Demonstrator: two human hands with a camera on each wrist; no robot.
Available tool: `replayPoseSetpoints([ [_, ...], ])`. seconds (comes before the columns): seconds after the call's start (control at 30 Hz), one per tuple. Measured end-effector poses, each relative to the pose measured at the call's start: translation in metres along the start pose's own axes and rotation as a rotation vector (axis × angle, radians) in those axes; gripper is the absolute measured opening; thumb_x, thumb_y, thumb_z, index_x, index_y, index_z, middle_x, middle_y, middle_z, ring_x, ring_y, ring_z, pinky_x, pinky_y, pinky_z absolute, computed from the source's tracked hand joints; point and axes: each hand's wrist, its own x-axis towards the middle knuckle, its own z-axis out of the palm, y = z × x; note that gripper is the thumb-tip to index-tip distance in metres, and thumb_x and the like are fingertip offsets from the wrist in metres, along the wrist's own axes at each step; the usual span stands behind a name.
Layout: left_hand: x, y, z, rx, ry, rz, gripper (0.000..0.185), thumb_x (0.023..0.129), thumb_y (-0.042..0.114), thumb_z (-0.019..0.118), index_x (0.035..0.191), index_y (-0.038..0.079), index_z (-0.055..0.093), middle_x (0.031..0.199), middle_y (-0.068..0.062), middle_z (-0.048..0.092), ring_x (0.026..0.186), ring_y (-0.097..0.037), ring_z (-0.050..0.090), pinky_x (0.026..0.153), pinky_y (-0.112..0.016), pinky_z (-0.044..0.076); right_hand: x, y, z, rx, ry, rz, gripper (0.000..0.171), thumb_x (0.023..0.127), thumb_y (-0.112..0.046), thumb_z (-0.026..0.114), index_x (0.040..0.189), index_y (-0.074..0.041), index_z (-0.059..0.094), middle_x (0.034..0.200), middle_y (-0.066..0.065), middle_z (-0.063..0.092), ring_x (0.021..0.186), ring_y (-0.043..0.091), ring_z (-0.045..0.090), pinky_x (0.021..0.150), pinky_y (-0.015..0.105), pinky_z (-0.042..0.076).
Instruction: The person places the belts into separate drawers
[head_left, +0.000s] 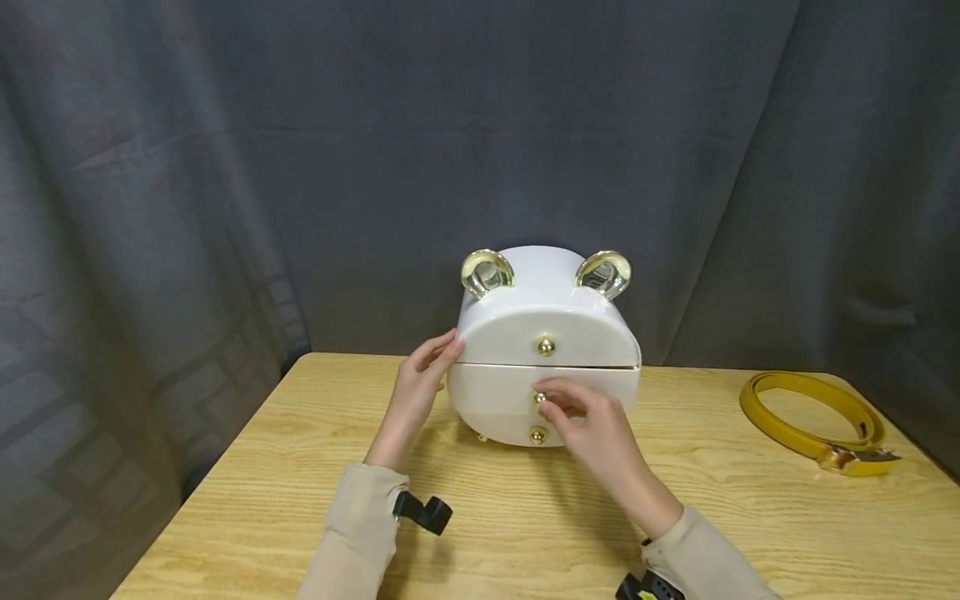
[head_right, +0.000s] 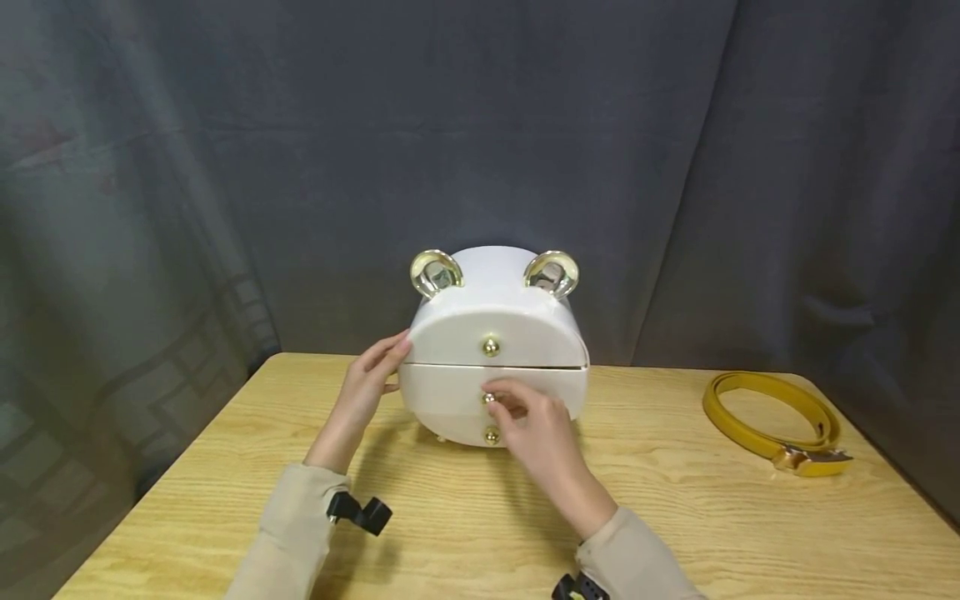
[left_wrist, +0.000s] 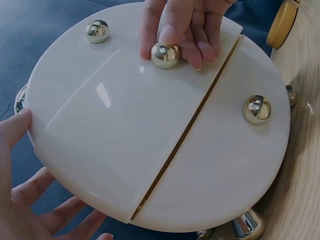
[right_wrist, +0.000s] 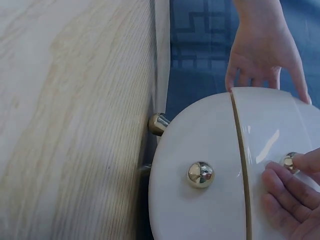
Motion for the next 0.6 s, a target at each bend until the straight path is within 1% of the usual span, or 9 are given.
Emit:
replayPoseSetpoints([
  [0.17,0.0,-0.0004,0.0,0.005,-0.003,0.002,0.047,0.097,0.037,0.063,0.138,0.013,0.06,0.136,-0.012,0.059,0.126,-0.028,0.052,0.098,-0.056,0.042,0.0016,0.0019,0.0008,-0.012,0.0,0.008,0.022,0.086,0.001,0.074,0.106,-0.007,0.074,0.091,0.002,0.075,0.078,0.014,0.07,0.071,0.029,0.057],
  [0.33,-0.0003,-0.0006,0.0002,0.006,-0.004,0.004,0.047,0.097,0.037,0.062,0.138,0.013,0.06,0.136,-0.012,0.059,0.126,-0.029,0.051,0.098,-0.057,0.042,0.0024,0.0036,0.0013,-0.02,0.007,-0.004,0.022,0.085,0.002,0.076,0.105,-0.007,0.075,0.09,0.003,0.075,0.077,0.016,0.071,0.071,0.031,0.057],
  [0.6,-0.0003,-0.0003,-0.0005,0.008,-0.008,0.002,0.047,0.098,0.037,0.062,0.139,0.013,0.059,0.137,-0.012,0.058,0.127,-0.029,0.05,0.099,-0.058,0.041,0.0038,0.0035,0.0002,0.015,0.011,0.003,0.022,0.083,0.001,0.077,0.103,-0.007,0.076,0.091,0.003,0.075,0.078,0.016,0.071,0.071,0.03,0.057],
])
